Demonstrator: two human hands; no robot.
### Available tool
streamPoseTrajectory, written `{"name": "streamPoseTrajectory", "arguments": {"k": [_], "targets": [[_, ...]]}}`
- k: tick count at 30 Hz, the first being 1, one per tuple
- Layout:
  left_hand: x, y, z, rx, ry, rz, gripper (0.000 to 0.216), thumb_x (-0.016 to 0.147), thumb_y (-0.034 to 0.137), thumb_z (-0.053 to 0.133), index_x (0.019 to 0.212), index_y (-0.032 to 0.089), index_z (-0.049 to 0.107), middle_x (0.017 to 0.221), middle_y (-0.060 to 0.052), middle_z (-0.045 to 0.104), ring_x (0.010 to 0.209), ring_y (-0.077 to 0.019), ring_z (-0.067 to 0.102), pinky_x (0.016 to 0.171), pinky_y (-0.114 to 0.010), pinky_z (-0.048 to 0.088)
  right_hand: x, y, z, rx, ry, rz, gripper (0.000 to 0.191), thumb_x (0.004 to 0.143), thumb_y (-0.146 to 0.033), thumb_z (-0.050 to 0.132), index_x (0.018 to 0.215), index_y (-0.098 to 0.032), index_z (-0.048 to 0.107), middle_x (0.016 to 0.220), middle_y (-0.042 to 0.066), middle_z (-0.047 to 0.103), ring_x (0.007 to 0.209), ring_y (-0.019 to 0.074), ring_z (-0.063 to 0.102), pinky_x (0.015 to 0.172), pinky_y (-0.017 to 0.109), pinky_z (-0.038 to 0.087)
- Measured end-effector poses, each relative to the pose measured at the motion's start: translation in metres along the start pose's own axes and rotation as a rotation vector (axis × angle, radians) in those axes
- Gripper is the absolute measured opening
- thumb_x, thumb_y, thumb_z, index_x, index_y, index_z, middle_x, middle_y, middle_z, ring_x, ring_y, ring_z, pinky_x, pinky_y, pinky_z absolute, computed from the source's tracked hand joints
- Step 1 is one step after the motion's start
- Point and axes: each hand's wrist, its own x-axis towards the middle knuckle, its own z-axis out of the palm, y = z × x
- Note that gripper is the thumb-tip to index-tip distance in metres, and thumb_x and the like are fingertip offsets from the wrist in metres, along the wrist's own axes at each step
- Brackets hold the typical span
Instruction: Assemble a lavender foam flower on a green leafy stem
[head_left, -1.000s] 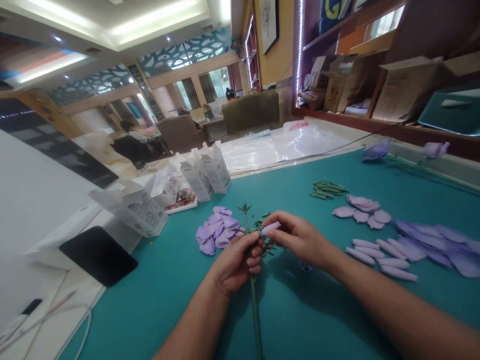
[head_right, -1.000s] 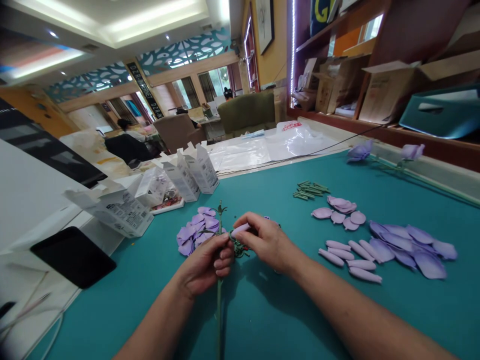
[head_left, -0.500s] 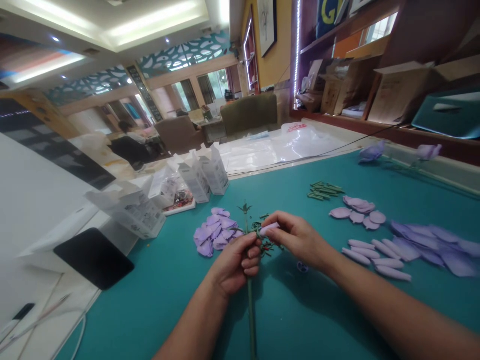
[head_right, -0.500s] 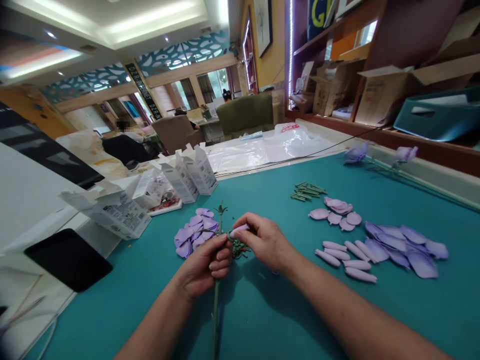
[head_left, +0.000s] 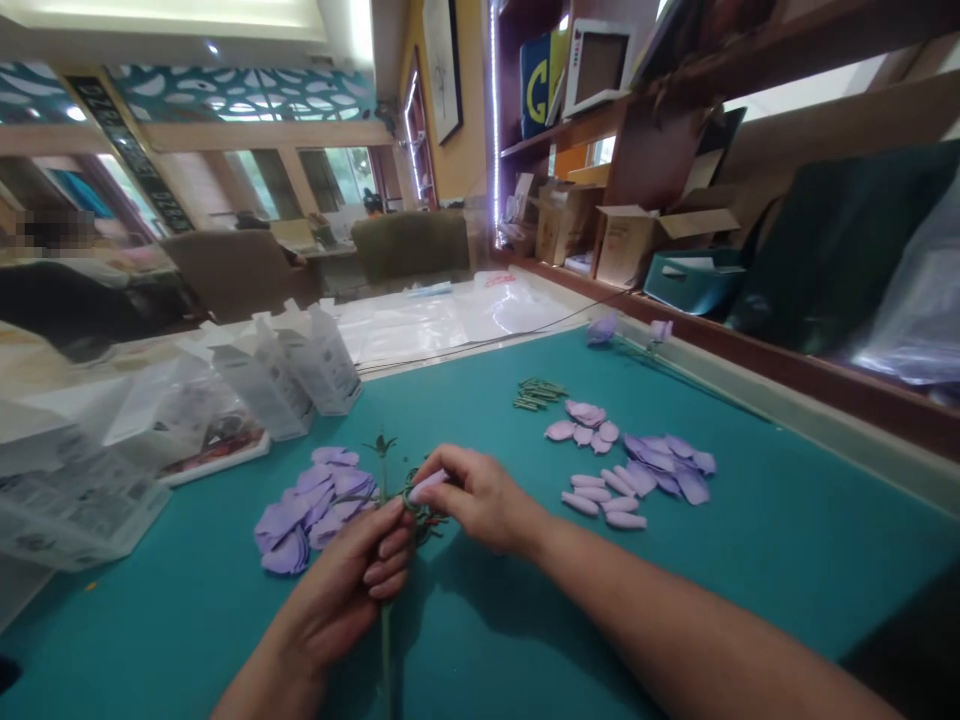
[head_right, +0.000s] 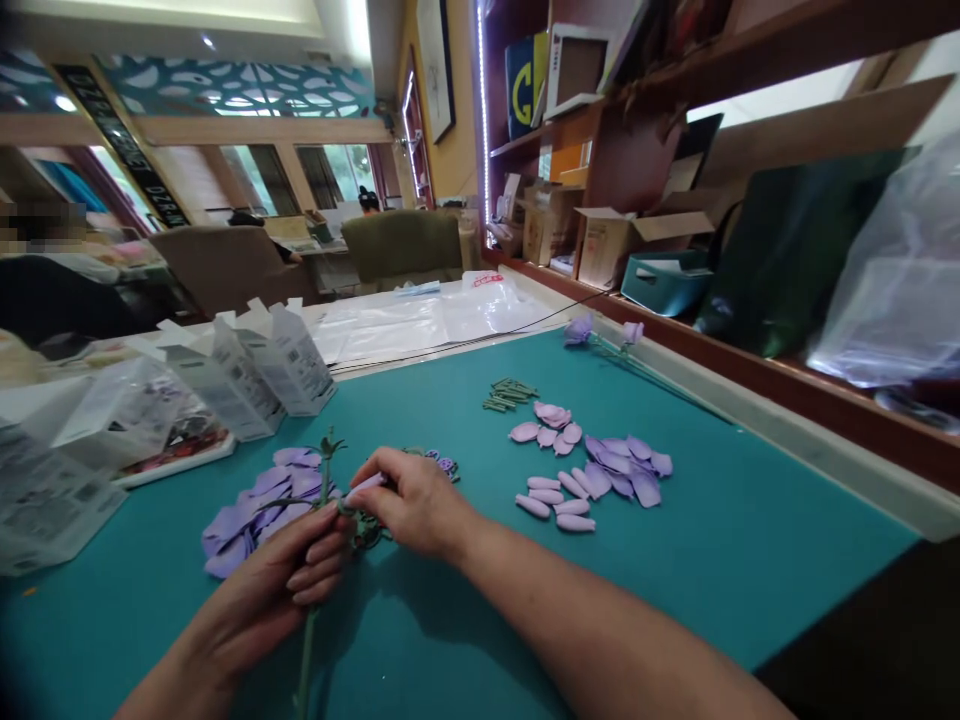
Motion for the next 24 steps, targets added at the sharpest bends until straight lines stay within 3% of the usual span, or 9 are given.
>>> {"name": "streamPoseTrajectory", "arguments": {"k": [5,9,13,17,24], "targets": [[0.000,0.000,0.004,-0.016,0.048,0.005,0.026,0.086,0.024,0.062,0.064,0.011,0.054,0.049,0.008,0.037,0.036,-0.0004,0.024,0.033,-0.012,0.023,0.001,0.001,-0.002,-0.022,-0.025,-0.023,0.010,0.081,-0.028,0.061,0.087,-0.020,0.062,0.067,-0.004,0.057,0.062,0.0120,0.052,0.057,0.023,0.041],[0.000,0.002,0.006,-0.031,0.096,-0.003,0.037,0.097,0.022,0.041,0.065,0.010,0.056,0.049,0.007,0.036,0.035,-0.0011,0.025,0.033,-0.014,0.022,0.005,0.000,-0.014,-0.047,-0.044,-0.031,0.020,0.089,-0.036,0.053,0.097,-0.020,0.061,0.070,-0.003,0.060,0.063,0.0123,0.054,0.059,0.024,0.042],[-0.001,0.005,0.008,-0.033,0.123,-0.002,0.041,0.099,0.023,0.037,0.064,0.010,0.056,0.048,0.006,0.036,0.034,-0.0010,0.025,0.033,-0.014,0.021,0.009,-0.008,-0.034,-0.323,0.096,-0.046,0.025,0.090,-0.033,0.051,0.070,-0.019,0.057,0.061,-0.004,0.055,0.061,0.0117,0.050,0.058,0.023,0.037],[-0.002,0.007,0.009,-0.032,0.114,0.008,0.041,0.099,0.022,0.038,0.064,0.010,0.056,0.049,0.006,0.037,0.034,-0.0011,0.026,0.033,-0.014,0.022,0.011,-0.020,-0.063,-0.697,0.193,0.040,0.021,0.089,-0.027,0.053,0.071,-0.020,0.059,0.066,-0.003,0.061,0.065,0.0120,0.054,0.061,0.022,0.036],[-0.001,0.006,0.006,-0.032,0.085,0.033,0.041,0.098,0.022,0.038,0.062,0.011,0.053,0.050,0.005,0.038,0.035,-0.0016,0.025,0.033,-0.014,0.023,-0.008,-0.014,-0.145,-0.988,0.348,0.311,0.015,0.085,-0.020,0.054,0.086,-0.021,0.069,0.090,0.005,0.072,0.084,0.0202,0.061,0.066,0.026,0.038]]}}
